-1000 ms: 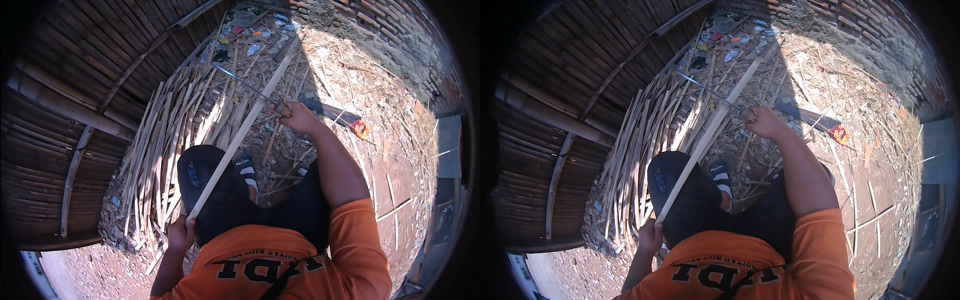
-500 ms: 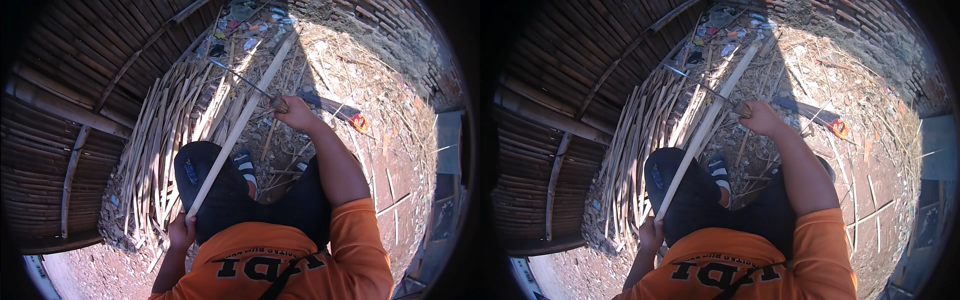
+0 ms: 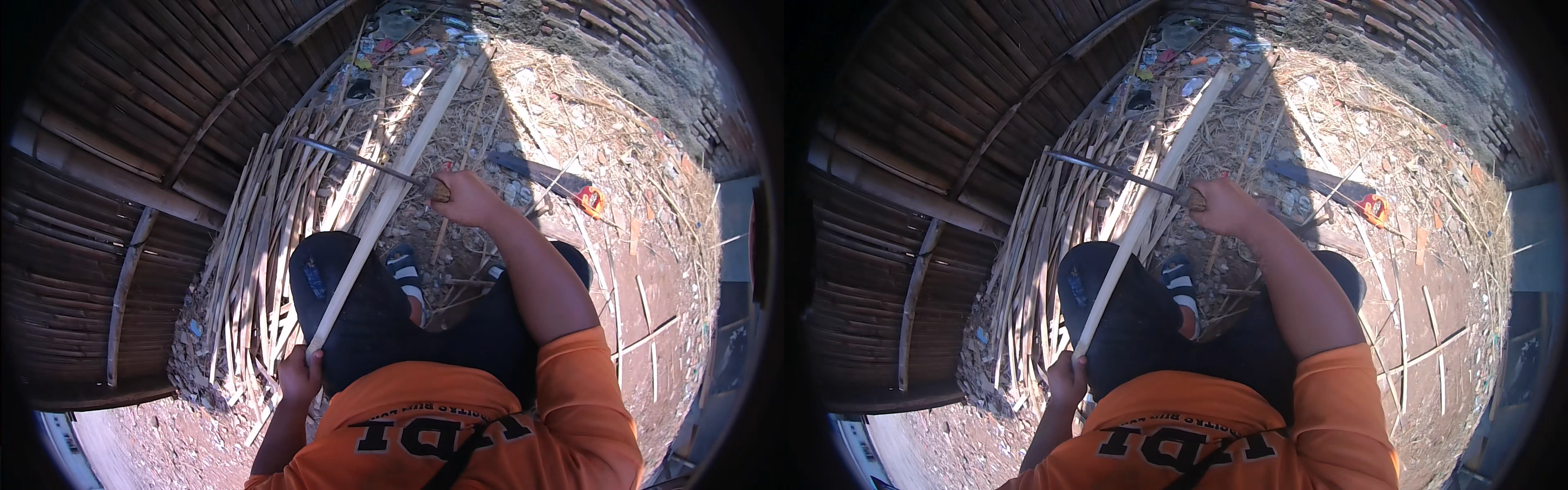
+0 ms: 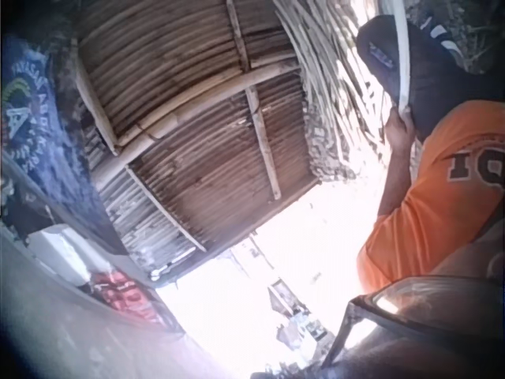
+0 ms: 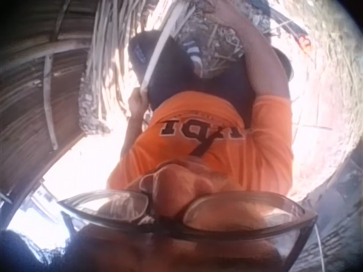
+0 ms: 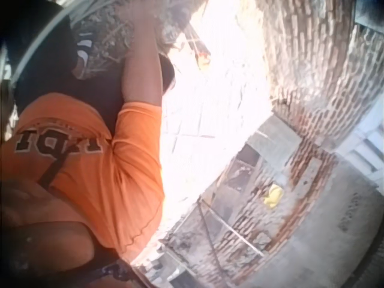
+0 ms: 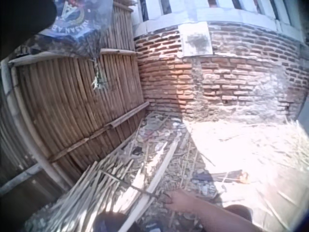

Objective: The person shaves and scrapes long strips of bamboo using a knife, occasionally using a hammer to tap the knife along the wood.

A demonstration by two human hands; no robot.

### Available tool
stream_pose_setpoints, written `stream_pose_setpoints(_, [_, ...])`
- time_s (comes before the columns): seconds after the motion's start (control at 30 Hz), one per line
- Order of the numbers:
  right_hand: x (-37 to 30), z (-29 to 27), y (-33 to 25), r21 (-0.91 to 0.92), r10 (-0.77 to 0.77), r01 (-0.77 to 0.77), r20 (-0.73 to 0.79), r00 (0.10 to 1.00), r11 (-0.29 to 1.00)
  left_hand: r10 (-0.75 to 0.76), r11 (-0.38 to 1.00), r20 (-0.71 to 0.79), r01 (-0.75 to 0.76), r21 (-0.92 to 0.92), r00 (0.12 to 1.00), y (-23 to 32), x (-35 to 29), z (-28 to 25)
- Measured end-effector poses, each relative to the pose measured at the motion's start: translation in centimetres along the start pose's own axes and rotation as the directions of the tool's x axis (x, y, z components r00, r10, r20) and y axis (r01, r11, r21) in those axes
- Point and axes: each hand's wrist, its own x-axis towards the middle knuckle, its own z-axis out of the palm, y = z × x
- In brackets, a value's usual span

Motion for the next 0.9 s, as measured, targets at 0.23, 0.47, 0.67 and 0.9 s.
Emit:
stream_pose_setpoints(0.23, [-0.3, -1.4, 3.9, 0.022, 0.099, -0.102, 0.098, 0.990, 0.995, 0.051, 0.996, -0.052, -0.047, 0.080, 0.997, 0.4, 0.6, 0.7])
stream_pose_setpoints(0.47, [-0.2, 0.2, 1.0, 0.053, 0.040, -0.044, 0.075, 0.996, 0.998, 0.020, 0.996, -0.012, -0.019, 0.086, 1.000, 1.1, 0.4, -0.5])
stream_pose_setpoints(0.67, [-0.4, 0.7, 3.3, -0.252, 0.041, -0.039, 0.005, 0.999, 0.967, 0.036, 0.995, -0.035, -0.033, 0.089, 0.999, 1.9, 1.0, -0.4])
stream_pose_setpoints(0.9, [0.0, 0.2, 1.7, -0.068, -0.005, 0.001, -0.060, 0.998, 0.998, 0.090, 0.991, -0.029, -0.087, 0.100, 0.995, 1.4, 0.7, -1.3])
